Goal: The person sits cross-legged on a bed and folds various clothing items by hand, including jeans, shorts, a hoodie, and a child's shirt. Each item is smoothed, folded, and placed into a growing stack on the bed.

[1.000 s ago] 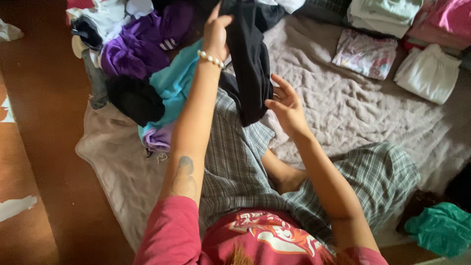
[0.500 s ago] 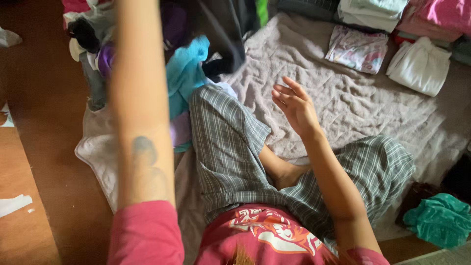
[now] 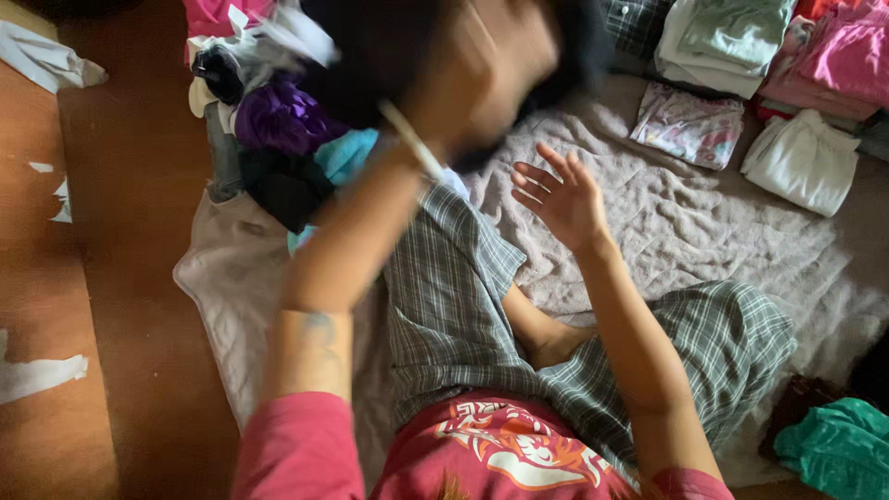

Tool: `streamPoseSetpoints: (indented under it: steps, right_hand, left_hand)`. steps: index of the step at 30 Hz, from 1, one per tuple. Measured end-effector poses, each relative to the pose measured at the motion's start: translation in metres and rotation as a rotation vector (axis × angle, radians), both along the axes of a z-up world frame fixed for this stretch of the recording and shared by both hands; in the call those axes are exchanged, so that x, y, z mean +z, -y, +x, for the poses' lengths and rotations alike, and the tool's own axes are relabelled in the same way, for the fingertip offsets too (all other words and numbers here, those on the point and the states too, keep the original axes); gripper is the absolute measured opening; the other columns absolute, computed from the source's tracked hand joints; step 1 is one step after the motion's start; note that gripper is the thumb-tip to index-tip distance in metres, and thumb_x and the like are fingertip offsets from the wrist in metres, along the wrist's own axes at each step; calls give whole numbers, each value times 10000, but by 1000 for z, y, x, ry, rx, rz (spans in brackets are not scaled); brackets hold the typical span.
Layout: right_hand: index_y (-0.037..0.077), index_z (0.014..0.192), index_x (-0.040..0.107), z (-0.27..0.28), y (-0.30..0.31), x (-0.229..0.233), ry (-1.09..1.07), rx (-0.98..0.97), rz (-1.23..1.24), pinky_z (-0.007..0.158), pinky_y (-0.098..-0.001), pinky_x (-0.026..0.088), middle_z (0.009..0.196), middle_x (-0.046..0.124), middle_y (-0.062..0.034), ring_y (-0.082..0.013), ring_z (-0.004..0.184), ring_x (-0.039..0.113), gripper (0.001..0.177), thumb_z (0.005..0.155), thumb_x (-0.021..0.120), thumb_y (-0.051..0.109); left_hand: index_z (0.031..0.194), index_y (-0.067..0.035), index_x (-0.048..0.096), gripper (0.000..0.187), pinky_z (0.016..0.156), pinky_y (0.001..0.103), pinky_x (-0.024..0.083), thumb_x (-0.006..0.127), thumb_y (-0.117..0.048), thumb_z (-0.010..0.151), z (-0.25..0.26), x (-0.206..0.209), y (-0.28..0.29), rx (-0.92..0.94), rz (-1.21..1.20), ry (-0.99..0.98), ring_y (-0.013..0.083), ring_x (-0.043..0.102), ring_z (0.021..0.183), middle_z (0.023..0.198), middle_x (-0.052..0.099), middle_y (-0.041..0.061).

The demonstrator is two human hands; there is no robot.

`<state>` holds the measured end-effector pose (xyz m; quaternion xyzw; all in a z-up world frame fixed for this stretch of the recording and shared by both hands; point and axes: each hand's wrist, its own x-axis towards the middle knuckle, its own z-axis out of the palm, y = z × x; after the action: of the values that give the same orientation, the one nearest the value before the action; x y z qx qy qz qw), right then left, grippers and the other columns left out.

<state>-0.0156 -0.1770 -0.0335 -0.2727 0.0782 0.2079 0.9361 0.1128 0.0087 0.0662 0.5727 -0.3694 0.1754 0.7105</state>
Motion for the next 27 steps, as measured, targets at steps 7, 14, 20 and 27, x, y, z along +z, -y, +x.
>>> streamPoseSetpoints:
  steps: [7, 14, 20, 27]
  right_hand:
    - [16, 1356, 571, -6, 18, -5, 15, 89, -178, 1027, -439, 450, 1255, 671, -149, -284, 1124, 620, 544, 921, 579, 342]
    - [41, 1250, 632, -3, 26, -45, -152, 106, -591, 912, -419, 493, 1097, 679, -120, -262, 965, 644, 402, 858, 573, 111]
    - [34, 1249, 669, -20, 10, -17, -24, 69, -451, 960, -351, 527, 1146, 717, -85, -207, 981, 699, 514, 750, 548, 51]
    - [-54, 1164, 665, -63, 26, -22, 406, 277, -381, 976, -363, 523, 1080, 716, -104, -225, 1046, 678, 528, 637, 649, -27]
  left_hand:
    - [1474, -108, 547, 526, 1181, 375, 436, 595, -42, 954, -190, -63, 72, -505, 476, -330, 278, 643, 1314, 1354, 671, 153]
    - [1170, -99, 622, 220, 1279, 422, 383, 680, -66, 960, -187, -101, -1, -7, 414, -243, 324, 483, 1515, 1538, 568, 156]
    - [1359, -23, 560, 550, 1093, 461, 402, 744, -122, 850, -138, -152, -80, 887, 380, -453, 363, 509, 1273, 1350, 564, 207]
    - [1473, -53, 476, 610, 1054, 395, 494, 641, -224, 911, -109, -217, -83, -74, -125, -1247, 269, 635, 1190, 1296, 660, 168]
